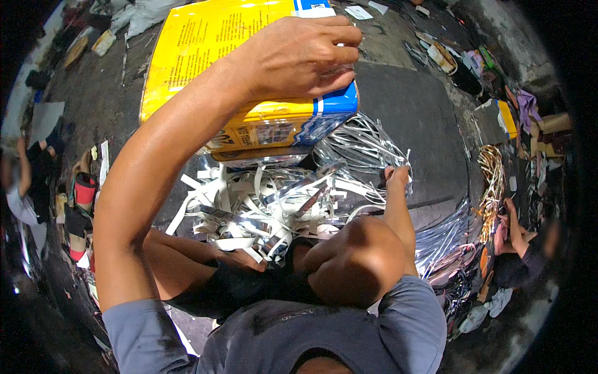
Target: The person sits on the floor and repeatedly ties white plastic straps around a yellow and blue box. They pull the straps tight and secure them by hand, discarding excess strap pieces onto the floor.
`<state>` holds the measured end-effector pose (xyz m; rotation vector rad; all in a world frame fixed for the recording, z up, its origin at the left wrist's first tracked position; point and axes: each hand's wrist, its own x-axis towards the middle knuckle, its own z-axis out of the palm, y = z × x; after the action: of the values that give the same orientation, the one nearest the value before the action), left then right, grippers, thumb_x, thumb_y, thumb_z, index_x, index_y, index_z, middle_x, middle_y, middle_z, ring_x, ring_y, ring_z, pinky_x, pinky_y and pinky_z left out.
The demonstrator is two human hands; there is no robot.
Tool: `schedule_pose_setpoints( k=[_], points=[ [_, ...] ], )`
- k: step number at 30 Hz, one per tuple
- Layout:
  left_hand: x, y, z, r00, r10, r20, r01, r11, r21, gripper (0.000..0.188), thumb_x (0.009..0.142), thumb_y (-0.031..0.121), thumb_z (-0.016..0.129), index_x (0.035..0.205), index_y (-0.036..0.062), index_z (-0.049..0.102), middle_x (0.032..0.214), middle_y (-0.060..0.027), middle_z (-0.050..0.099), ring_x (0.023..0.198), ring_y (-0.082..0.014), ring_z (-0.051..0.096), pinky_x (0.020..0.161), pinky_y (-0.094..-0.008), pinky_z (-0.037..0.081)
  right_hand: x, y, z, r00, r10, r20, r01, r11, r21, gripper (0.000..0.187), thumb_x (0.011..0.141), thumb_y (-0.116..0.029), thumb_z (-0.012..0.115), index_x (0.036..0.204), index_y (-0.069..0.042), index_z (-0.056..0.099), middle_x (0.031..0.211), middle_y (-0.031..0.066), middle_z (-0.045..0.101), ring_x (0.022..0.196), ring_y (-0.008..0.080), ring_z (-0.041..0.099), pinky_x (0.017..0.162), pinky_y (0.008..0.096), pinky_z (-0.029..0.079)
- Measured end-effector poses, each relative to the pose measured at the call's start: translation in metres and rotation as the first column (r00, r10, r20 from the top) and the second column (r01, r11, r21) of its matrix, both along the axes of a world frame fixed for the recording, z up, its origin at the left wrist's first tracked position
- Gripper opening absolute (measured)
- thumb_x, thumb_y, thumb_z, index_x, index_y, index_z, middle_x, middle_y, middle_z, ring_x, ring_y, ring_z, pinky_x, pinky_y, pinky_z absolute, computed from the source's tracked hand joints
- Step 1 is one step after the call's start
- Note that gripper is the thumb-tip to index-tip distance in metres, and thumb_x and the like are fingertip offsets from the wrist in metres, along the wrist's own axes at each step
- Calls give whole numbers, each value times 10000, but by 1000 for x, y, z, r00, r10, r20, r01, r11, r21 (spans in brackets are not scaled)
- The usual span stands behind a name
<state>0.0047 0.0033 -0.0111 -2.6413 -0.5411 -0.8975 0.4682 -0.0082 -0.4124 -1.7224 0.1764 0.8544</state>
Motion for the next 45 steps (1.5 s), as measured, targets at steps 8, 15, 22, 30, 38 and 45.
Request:
schedule_pose_setpoints(
  k=[8,15,22,30,38,45],
  points=[
    [-4,-9,14,991,34,-127,-22,995,94,274,862,224,727,1072,49,739,1050,-109,666,958,-281,635,824,-387,555,-161,-100,53,-558,215,802,-824,-28,-566,310,823,-224,763,1083,-85,665,978,165,664,896,388,652,847,445,530],
    [2,-125,-24,994,46,97,-25,977,-211,420,763,130,792,1166,53,702,1024,-88,681,841,-250,699,711,-358,597,-180,-115,109,-555,619,555,-831,-431,-351,183,825,-171,749,936,-26,762,909,183,708,908,344,678,830,437,531],
    [28,-191,-79,880,401,254,159,255,-954,975,658,288,926,1451,-1,437,1198,-178,635,1104,-273,657,920,-394,533,-202,-96,348,-451,783,428,-791,-573,215,333,834,-136,863,1112,-15,725,846,51,700,669,90,652,564,224,529],
    [-19,-229,-44,566,613,551,514,261,-817,400,852,-51,750,1207,49,596,940,33,613,755,-15,501,667,-176,410,-214,-55,476,442,852,281,-420,-81,904,239,957,-110,728,1153,22,695,1002,115,747,785,124,733,684,246,642],
    [-208,-216,16,460,866,197,-7,225,-974,223,962,249,687,831,70,712,672,3,655,606,-38,568,550,-201,411,-232,10,470,213,561,800,-974,59,218,222,919,-233,766,1076,-76,768,928,17,716,718,79,614,579,232,497],
    [-261,-107,60,204,965,-165,-951,155,-268,218,797,172,738,954,21,753,937,-174,723,836,-321,698,798,-435,554,-295,28,439,-309,409,859,-940,6,-341,292,787,-147,820,1039,-7,772,804,56,716,702,117,630,643,288,500]
  ],
)
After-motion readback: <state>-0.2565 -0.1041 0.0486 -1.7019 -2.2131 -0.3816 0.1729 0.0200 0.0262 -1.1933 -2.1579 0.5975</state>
